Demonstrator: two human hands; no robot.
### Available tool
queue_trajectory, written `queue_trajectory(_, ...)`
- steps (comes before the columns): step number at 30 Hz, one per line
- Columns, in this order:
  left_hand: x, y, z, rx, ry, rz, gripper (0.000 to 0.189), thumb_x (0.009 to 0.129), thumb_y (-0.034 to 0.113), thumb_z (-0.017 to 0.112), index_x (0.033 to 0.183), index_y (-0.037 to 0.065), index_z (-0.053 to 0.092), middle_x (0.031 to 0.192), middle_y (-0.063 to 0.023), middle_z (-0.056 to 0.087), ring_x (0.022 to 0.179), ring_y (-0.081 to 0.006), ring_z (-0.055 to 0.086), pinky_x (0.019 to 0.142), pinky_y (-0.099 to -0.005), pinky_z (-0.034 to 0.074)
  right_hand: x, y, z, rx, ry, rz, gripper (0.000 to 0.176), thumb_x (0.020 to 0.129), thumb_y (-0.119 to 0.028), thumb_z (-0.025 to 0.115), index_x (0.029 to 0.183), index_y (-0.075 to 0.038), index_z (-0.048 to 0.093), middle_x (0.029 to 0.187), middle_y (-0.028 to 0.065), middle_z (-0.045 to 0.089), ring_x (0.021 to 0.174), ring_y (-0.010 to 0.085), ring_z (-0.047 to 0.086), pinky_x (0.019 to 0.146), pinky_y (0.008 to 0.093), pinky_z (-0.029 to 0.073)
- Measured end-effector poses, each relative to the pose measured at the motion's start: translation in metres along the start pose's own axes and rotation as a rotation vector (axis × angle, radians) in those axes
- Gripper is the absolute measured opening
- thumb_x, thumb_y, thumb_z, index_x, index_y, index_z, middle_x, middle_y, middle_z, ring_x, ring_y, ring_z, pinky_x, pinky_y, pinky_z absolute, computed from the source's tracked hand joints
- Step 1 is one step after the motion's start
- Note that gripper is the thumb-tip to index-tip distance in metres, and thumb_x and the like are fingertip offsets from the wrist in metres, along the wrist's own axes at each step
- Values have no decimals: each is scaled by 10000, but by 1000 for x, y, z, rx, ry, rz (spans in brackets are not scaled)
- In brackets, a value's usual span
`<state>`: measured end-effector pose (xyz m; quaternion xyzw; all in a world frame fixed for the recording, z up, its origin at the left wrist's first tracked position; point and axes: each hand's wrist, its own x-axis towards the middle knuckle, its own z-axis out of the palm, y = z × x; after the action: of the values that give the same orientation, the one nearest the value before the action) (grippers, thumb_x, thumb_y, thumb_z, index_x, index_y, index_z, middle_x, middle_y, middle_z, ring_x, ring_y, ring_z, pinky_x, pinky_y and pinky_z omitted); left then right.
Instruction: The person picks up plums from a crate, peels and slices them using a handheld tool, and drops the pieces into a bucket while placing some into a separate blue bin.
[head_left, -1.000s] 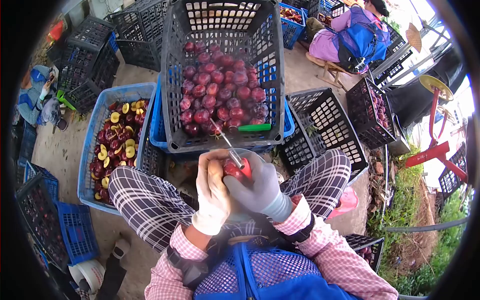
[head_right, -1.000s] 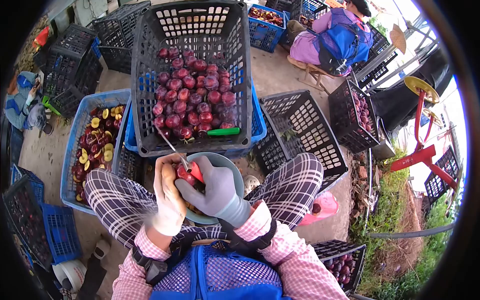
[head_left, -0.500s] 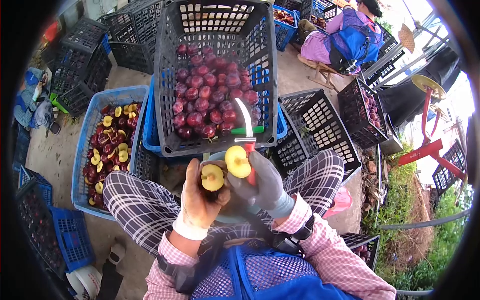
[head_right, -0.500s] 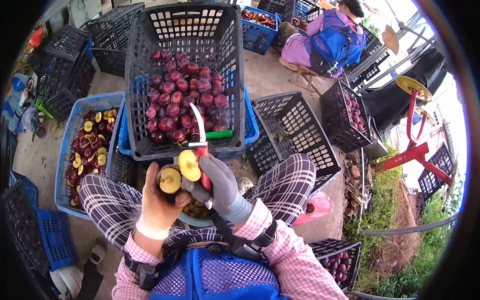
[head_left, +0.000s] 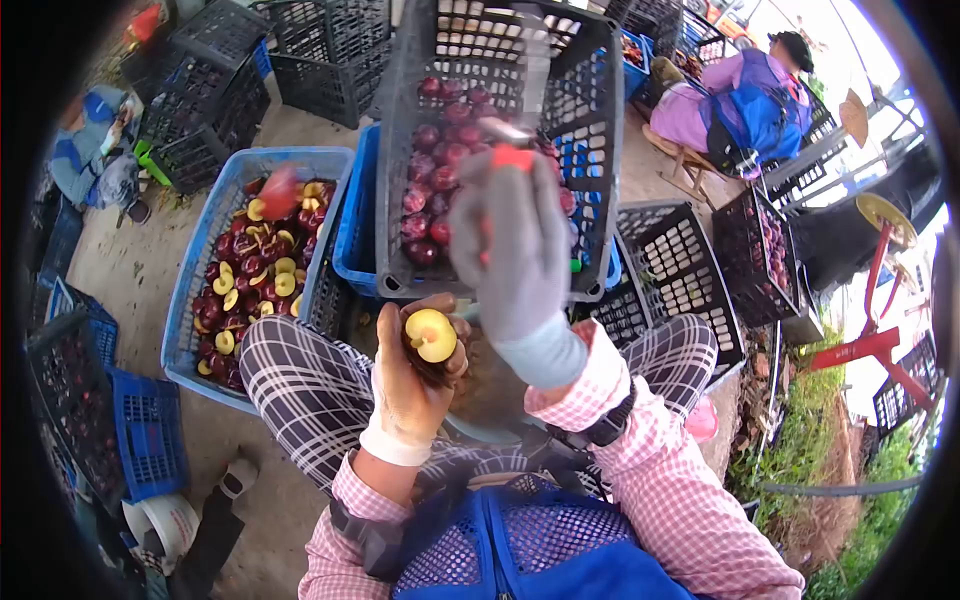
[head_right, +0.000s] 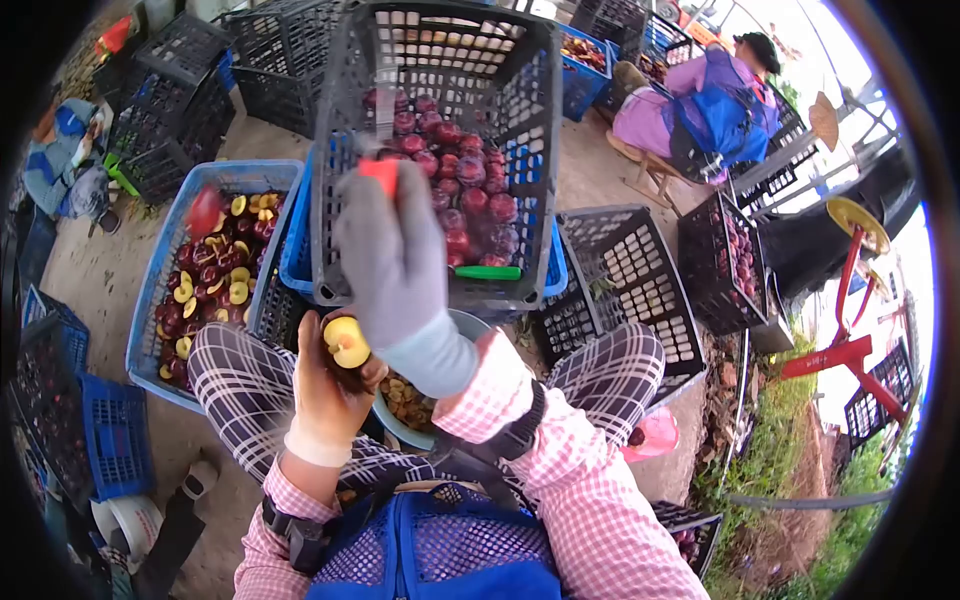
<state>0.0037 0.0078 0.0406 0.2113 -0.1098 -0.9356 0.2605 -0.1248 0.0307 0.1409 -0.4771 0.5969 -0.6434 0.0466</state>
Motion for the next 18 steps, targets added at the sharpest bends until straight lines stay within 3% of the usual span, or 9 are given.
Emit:
queue_trajectory(1, 2, 4, -3, 29, -13, 25, 569, 1050, 526, 401, 1212, 10, 580, 864, -158, 648, 610, -194, 567, 543, -250, 428, 0, -3, -3, 123, 14, 43, 212, 1006, -113, 420, 1135, 6, 538, 829, 45, 521, 600, 107, 473, 541, 219, 406)
queue_trajectory(3, 0, 10, 3, 83, 73, 37, 601, 1042, 569, 375, 1162, 21, 589, 808, -144, 647, 584, -168, 557, 507, -238, 400, -1, -7, 4, 610, 151, 393, 259, 981, -219, 472, 1099, 3, 537, 816, 42, 511, 664, 136, 495, 638, 282, 454)
queue_trajectory(4, -2, 11, 4, 167, 76, 52, 590, 1037, 572, 371, 1122, 29, 585, 792, -128, 622, 594, -159, 535, 509, -235, 387, -4, -6, 12, 797, 172, 391, 266, 962, -292, 493, 980, -27, 517, 778, 31, 465, 671, 151, 458, 653, 324, 424)
queue_trajectory(5, -3, 11, 6, 254, 77, 63, 582, 1033, 576, 368, 1082, 37, 582, 776, -113, 597, 605, -150, 512, 511, -233, 373, -8, -1, 9, 795, 174, 398, 266, 962, -292, 493, 980, -27, 517, 778, 31, 465, 671, 151, 458, 653, 324, 424)
queue_trajectory(7, -3, 5, 11, 309, 127, 73, 581, 1007, 617, 375, 1035, 71, 574, 748, -87, 591, 620, -132, 533, 500, -217, 358, -21, 10, -2, 1150, -23, 481, 262, 992, -312, 448, 873, -79, 458, 739, 8, 400, 629, 137, 378, 589, 307, 346)
queue_trajectory(8, -4, 2, 12, 323, 160, 74, 617, 1003, 642, 366, 1015, 65, 583, 730, -95, 606, 582, -130, 537, 478, -215, 353, -24, -4, 1, 1056, 88, 608, 347, 1024, -377, 407, 797, -114, 398, 711, -8, 354, 586, 120, 298, 537, 292, 271)
queue_trajectory(13, -11, 2, 22, 463, 191, 55, 651, 994, 670, 365, 971, 56, 580, 736, -71, 614, 594, -122, 547, 478, -209, 373, -39, -7, 4, 1062, 161, 635, 477, 1054, -465, 344, 722, -123, 363, 636, -20, 316, 512, 100, 236, 473, 266, 209)
queue_trajectory(16, -3, -9, 5, 758, 185, 235, 636, 1002, 636, 373, 923, 39, 582, 775, -46, 593, 680, -123, 528, 570, -220, 413, -50, -14, 10, 886, 244, 498, 482, 1058, -442, 328, 698, -121, 333, 620, -14, 319, 503, 90, 246, 456, 265, 206)
queue_trajectory(18, -2, -12, 9, 672, 193, 181, 601, 1004, 592, 393, 906, 30, 583, 794, -44, 582, 715, -128, 518, 619, -236, 425, -54, -12, 12, 714, 258, 394, 465, 1062, -413, 318, 700, -120, 319, 614, -7, 328, 498, 82, 256, 441, 258, 202)
